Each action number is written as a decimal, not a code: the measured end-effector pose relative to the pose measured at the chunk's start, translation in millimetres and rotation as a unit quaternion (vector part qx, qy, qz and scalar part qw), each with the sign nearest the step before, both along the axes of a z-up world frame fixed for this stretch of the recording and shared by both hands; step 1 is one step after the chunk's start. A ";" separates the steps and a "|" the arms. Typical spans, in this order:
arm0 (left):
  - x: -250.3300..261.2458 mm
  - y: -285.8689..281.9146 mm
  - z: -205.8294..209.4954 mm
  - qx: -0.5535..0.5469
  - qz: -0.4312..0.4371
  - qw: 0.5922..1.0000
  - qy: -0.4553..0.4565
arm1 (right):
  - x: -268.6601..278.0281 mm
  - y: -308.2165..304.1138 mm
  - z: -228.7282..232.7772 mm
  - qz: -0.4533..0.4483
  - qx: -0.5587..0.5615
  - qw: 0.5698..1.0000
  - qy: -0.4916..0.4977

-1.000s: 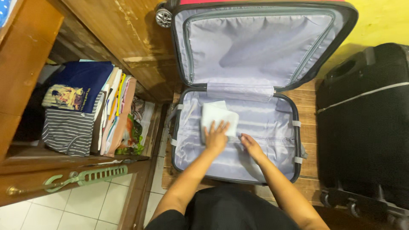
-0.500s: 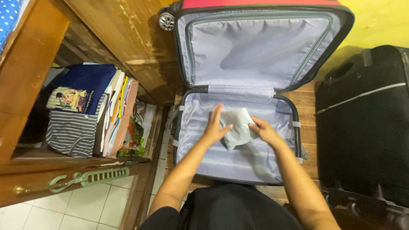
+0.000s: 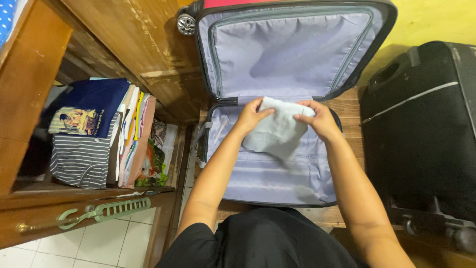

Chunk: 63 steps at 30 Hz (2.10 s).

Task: The person folds various clothing items and places them into an open suitcase. The person repeatedly takes clothes from a wooden wardrobe, folds them, and arranges them inside the suitcase.

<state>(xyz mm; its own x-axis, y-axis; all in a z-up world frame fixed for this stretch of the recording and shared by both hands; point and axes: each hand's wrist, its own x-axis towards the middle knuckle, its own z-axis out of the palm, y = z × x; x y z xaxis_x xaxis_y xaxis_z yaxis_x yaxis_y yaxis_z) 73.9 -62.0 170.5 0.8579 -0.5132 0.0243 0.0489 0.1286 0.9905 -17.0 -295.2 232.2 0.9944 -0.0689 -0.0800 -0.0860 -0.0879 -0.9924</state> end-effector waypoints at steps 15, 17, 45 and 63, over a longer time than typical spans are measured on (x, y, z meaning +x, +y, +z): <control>-107.9 97.3 -110.9 0.274 -0.330 0.890 -0.157 | -120.1 11.8 -70.5 0.365 -0.271 0.888 0.075; -129.8 106.8 -159.2 0.360 -0.339 0.863 -0.106 | -137.8 9.3 -119.6 0.354 -0.307 0.867 0.168; -177.4 45.7 -239.0 0.387 -0.058 0.917 0.083 | -143.6 25.2 -249.3 -0.029 -0.341 0.938 0.051; -163.4 39.8 -205.9 0.348 0.004 0.923 0.167 | -165.9 90.2 -165.3 0.193 -0.353 0.912 -0.082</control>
<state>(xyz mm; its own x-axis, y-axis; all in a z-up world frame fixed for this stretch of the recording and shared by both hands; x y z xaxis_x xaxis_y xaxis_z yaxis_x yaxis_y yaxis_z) -89.5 -22.2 -35.4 0.7618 -0.2981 -0.5752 0.3686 -0.5307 0.7632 -182.9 -205.0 66.8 0.9503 0.3114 0.0018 0.2314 -0.7021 -0.6734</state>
